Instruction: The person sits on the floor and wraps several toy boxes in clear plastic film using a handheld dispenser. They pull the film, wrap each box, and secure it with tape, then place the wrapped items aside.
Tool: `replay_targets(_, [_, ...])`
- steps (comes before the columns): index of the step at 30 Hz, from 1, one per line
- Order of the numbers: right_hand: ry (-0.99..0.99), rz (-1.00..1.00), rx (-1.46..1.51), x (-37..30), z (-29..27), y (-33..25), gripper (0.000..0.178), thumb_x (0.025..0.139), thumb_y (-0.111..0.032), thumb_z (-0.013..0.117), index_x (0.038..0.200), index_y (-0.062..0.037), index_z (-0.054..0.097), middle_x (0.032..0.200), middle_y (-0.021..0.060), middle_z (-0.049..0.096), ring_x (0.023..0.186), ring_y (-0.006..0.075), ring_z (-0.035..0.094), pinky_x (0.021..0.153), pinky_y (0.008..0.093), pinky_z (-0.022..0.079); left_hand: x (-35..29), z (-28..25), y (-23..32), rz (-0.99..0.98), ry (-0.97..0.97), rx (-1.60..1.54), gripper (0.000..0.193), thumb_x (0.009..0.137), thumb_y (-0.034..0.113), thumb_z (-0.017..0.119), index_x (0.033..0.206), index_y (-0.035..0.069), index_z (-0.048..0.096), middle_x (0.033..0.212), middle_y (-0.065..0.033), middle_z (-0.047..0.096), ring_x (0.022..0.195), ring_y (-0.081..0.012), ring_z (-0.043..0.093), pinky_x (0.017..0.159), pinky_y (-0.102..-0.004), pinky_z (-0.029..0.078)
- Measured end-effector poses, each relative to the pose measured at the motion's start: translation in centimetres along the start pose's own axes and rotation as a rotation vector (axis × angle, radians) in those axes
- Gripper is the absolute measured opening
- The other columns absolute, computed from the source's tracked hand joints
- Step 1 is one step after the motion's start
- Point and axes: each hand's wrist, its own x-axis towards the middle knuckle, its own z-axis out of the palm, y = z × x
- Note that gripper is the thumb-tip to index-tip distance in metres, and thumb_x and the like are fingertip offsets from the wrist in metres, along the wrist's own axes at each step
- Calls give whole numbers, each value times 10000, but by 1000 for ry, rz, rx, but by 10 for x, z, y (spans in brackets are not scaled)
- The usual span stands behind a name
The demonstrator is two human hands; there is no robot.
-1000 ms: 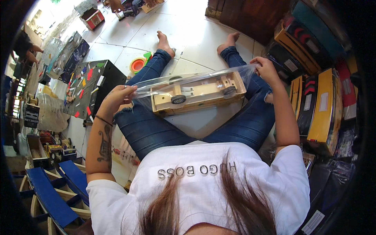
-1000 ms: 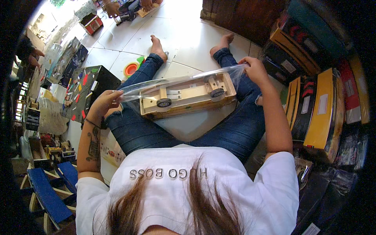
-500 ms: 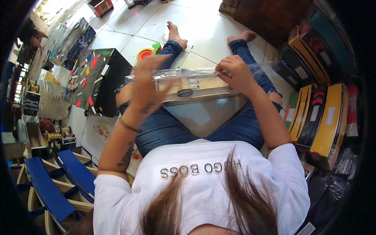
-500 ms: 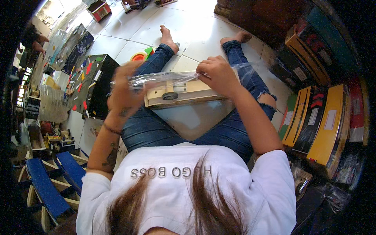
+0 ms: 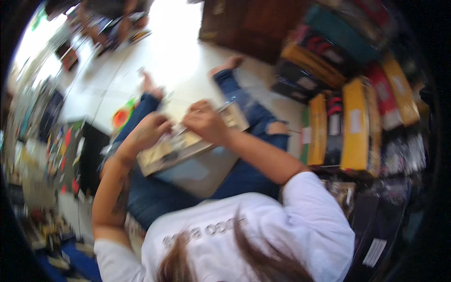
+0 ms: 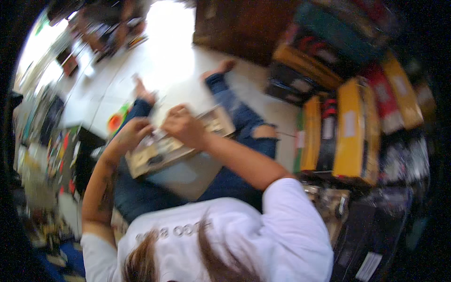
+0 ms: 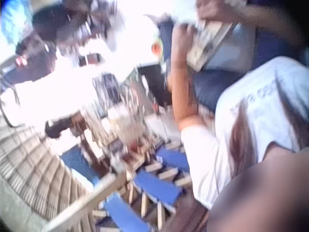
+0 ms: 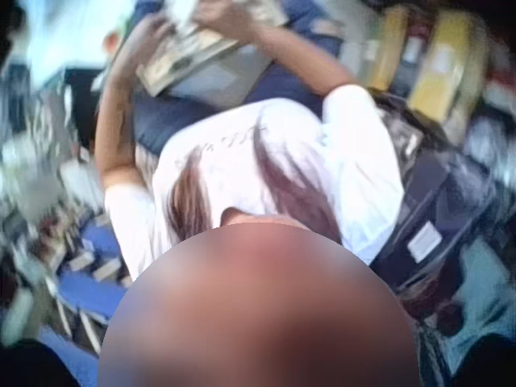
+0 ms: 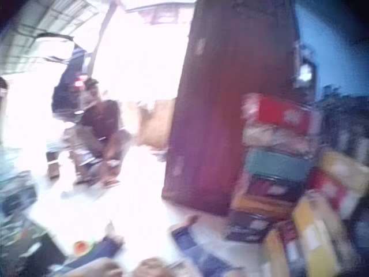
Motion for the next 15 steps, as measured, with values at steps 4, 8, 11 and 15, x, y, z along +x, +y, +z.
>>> replay_targets(4, [53,79,288,-4,18,18,109,769,-196,642,713,-116,594,740,58,580,848,236,568,856,393,377,-3,17,7,182,173,190,339,743,202,763,994,17,631,801,-171,656,787,-337,650,711,-380,504])
replay_targets(8, [-82,128,385,-11,8,31,83,748,-192,673,757,-119,635,747,48,621,797,230,608,844,387,403,-5,30,-1,249,322,207,155,767,137,714,815,1,659,777,-159,642,763,-321,631,692,-389,485])
replay_targets(11, [-422,182,170,-26,-46,69,123,699,-204,709,664,-112,634,690,54,617,746,253,617,756,377,453,-2,30,-11,237,322,233,130,778,131,697,782,7,658,768,-148,635,738,-327,616,678,-392,474])
replay_targets(15, [-556,672,-403,-49,-145,106,61,713,-198,682,710,-140,699,743,73,638,757,263,609,733,395,453,-4,25,-13,399,299,261,106,784,129,689,773,24,677,782,-141,643,741,-316,622,694,-397,483])
